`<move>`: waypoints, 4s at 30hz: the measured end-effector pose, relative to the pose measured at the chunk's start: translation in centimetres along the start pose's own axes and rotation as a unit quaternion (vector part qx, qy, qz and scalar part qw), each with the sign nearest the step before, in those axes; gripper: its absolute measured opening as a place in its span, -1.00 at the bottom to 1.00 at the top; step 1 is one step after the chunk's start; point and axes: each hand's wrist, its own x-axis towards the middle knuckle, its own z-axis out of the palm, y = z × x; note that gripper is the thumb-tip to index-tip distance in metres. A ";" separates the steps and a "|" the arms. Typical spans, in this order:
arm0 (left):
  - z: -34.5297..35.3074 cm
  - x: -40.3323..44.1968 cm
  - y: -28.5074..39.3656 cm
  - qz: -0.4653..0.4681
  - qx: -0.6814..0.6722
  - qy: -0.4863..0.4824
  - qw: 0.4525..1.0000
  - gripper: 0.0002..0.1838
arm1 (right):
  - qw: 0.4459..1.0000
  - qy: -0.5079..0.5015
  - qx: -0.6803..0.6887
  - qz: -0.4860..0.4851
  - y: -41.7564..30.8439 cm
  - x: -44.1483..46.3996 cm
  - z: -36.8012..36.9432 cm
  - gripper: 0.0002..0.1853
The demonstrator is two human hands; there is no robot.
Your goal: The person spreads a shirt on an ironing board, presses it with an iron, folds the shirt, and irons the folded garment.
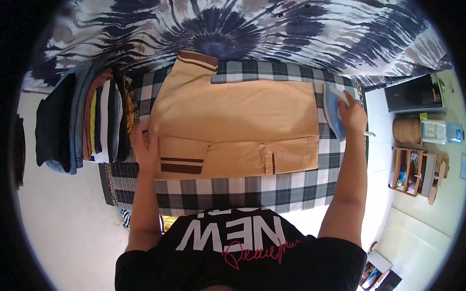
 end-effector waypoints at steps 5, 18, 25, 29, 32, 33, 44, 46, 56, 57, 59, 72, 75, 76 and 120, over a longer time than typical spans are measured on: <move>8.4 10.4 -3.7 -0.013 0.103 -0.079 0.991 -0.34 | 0.955 0.202 -0.142 -0.165 -4.1 1.9 2.4 -0.59; 10.8 17.7 -0.7 -0.134 -0.269 -0.208 0.931 -0.51 | 0.942 0.020 0.068 -0.329 -11.5 1.2 5.6 -0.88; -5.9 7.2 4.5 -0.222 -0.341 -0.196 0.892 -0.75 | 0.909 0.082 0.257 -0.318 -6.0 -7.5 0.1 -0.86; -8.5 0.2 1.2 -0.187 -0.294 -0.353 0.868 -0.79 | 0.901 0.064 0.292 -0.315 -4.4 -13.1 0.7 -0.82; -8.9 -2.7 1.8 -0.181 -0.257 -0.431 0.846 -0.68 | 0.905 0.028 0.275 -0.324 -3.4 -15.0 1.8 -0.79; -8.9 -3.2 2.2 -0.175 -0.223 -0.462 0.840 -0.65 | 0.911 0.005 0.254 -0.325 -3.3 -15.4 1.9 -0.78; -1.5 -0.3 -1.1 -0.250 -0.226 -0.113 0.935 -0.46 | 0.976 0.142 0.114 -0.121 5.2 2.0 3.2 -0.60; -0.2 0.6 -1.1 -0.285 -0.204 -0.065 0.934 -0.41 | 0.991 0.044 0.110 -0.059 5.8 3.7 3.7 -0.55; 2.1 1.2 -2.6 -0.203 -0.132 0.020 0.970 -0.52 | 0.959 -0.063 0.208 -0.181 -9.5 -5.3 -7.4 -0.53; 1.9 0.6 -2.4 -0.191 -0.130 0.028 0.972 -0.57 | 0.950 -0.080 0.214 -0.211 -12.0 -6.8 -8.1 -0.55; 1.0 -1.0 -1.8 -0.168 -0.126 0.046 0.977 -0.68 | 0.939 -0.164 0.193 -0.232 -17.3 -10.0 -10.3 -0.57; -3.4 -11.0 3.5 -0.011 0.057 -0.089 0.994 -0.68 | 0.830 -0.138 0.096 -0.532 -36.5 -20.0 -5.9 -0.63; -3.4 -12.0 2.7 -0.034 0.008 -0.122 0.992 -0.67 | 0.833 -0.157 0.074 -0.525 -35.1 -19.0 -6.7 -0.62; -3.6 -12.0 2.6 -0.035 0.007 -0.121 0.992 -0.67 | 0.845 -0.141 0.079 -0.510 -34.0 -18.5 -6.4 -0.63; -1.7 -10.3 3.0 0.026 -0.039 0.067 0.997 -0.42 | 0.898 -0.081 -0.012 -0.433 -21.6 -21.6 -9.0 -0.59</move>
